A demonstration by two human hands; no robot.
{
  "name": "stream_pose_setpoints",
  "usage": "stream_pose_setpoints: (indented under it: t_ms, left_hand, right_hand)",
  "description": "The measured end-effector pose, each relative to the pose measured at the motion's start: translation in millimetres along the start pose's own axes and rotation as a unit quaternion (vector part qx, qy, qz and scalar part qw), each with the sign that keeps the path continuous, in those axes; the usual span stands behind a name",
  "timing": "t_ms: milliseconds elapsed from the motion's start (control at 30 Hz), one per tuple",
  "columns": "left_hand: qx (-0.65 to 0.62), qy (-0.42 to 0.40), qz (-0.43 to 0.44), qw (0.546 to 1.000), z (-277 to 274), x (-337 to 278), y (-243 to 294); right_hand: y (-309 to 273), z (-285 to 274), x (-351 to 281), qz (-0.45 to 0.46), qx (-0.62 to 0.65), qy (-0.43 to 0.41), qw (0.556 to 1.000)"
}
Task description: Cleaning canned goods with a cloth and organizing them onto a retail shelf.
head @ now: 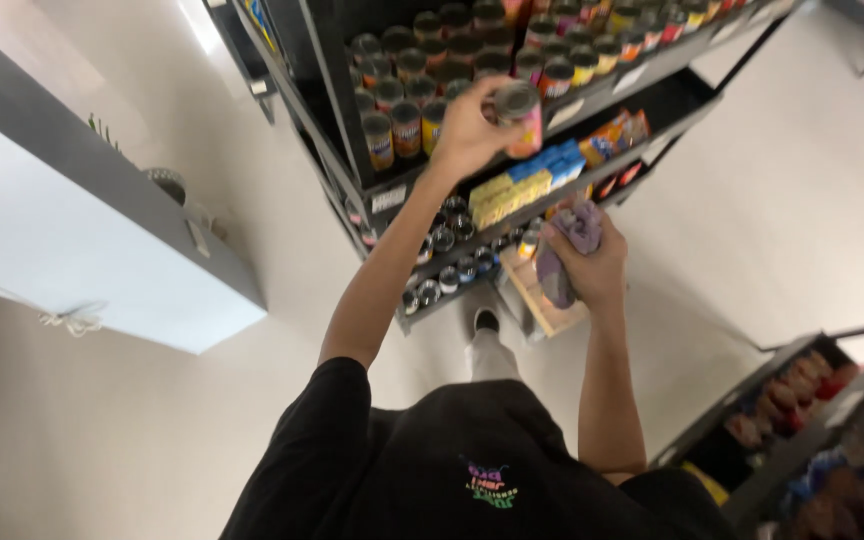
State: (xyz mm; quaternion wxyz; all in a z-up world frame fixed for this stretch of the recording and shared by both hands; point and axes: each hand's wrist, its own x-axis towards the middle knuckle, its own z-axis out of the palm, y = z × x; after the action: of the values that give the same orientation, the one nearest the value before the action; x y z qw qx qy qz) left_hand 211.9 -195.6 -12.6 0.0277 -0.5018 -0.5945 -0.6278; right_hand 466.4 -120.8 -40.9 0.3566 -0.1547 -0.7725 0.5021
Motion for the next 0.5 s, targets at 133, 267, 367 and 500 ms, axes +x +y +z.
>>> stream_pose_setpoints:
  t_ms: [133, 267, 367, 500]
  left_hand:
    - [0.072, 0.113, 0.046, 0.990, -9, 78, -61]
    - [0.165, 0.128, 0.062, 0.976, -8, 147, -127]
    - [0.217, 0.107, 0.013, 0.970, 2, 198, -178]
    - [0.266, 0.051, 0.003, 0.963, 22, 243, -290]
  right_hand:
    - [52, 0, 32, -0.006, 0.022, -0.002, 1.000]
    - [101, 8, 44, 0.018, 0.058, -0.007, 0.998]
    - [140, 3, 54, 0.020, 0.030, 0.013, 0.999]
    - [197, -5, 62, 0.008, 0.019, 0.027, 0.999]
